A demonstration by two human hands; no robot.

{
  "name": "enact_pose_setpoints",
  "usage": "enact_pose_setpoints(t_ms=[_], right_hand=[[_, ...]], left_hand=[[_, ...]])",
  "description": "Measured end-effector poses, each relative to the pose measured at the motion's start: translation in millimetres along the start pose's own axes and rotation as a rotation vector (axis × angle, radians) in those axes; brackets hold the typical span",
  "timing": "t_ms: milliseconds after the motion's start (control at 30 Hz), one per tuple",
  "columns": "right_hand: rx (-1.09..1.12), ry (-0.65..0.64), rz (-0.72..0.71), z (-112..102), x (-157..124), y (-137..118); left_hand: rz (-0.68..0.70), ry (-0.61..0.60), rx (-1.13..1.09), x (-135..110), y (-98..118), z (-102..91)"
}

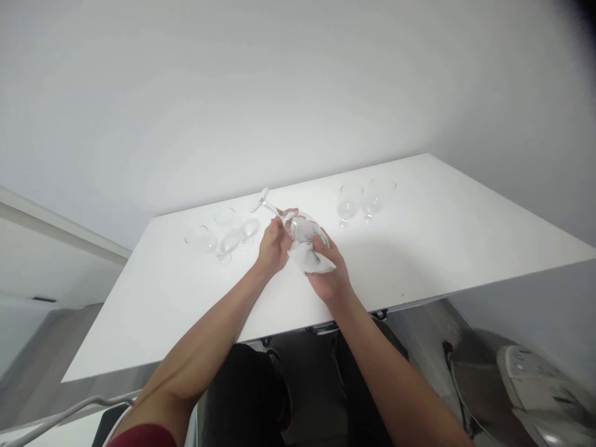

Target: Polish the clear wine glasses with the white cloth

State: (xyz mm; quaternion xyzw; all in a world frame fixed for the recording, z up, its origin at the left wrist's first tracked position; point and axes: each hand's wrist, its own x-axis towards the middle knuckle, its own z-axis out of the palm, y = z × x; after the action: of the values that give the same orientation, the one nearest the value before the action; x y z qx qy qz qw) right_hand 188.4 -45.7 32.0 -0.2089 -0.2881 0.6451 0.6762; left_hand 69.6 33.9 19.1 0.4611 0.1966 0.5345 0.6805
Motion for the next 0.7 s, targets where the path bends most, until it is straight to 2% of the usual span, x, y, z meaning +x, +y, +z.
enact_pose_setpoints(t_ms=[67, 167, 233, 267, 433, 500, 600, 700], right_hand=[[-0.016, 0.088, -0.041, -2.9, 2.5, 0.4], [-0.213, 0.208, -0.128, -3.5, 1.7, 4.0], [-0.342, 0.214, -0.128, -0.8, -0.9, 7.9], [-0.338, 0.196, -0.097, 1.0, -2.1, 9.7], [0.148, 0.099, 0.120, 6.1, -4.5, 10.6], [0.217, 0.069, 0.128, 6.1, -4.3, 8.0], [0.103, 0.062, 0.058, 5.2, -4.8, 6.7], [-0.137, 0.174, -0.038, 3.4, -7.5, 10.8]], left_hand=[[0.010, -0.030, -0.037, 0.7, 0.1, 1.2], [-0.014, -0.059, 0.054, -1.4, 0.3, 3.8], [-0.035, -0.040, 0.122, -3.0, 1.4, 4.8], [-0.041, -0.034, 0.145, -3.4, 2.2, 4.8], [-0.018, -0.084, 0.130, -0.6, 5.6, 0.3], [-0.034, -0.089, 0.098, 0.3, 6.6, -0.4], [-0.095, -0.120, 0.058, -0.4, 7.7, 1.0], [-0.139, -0.141, 0.054, -2.2, 7.0, 1.3]])
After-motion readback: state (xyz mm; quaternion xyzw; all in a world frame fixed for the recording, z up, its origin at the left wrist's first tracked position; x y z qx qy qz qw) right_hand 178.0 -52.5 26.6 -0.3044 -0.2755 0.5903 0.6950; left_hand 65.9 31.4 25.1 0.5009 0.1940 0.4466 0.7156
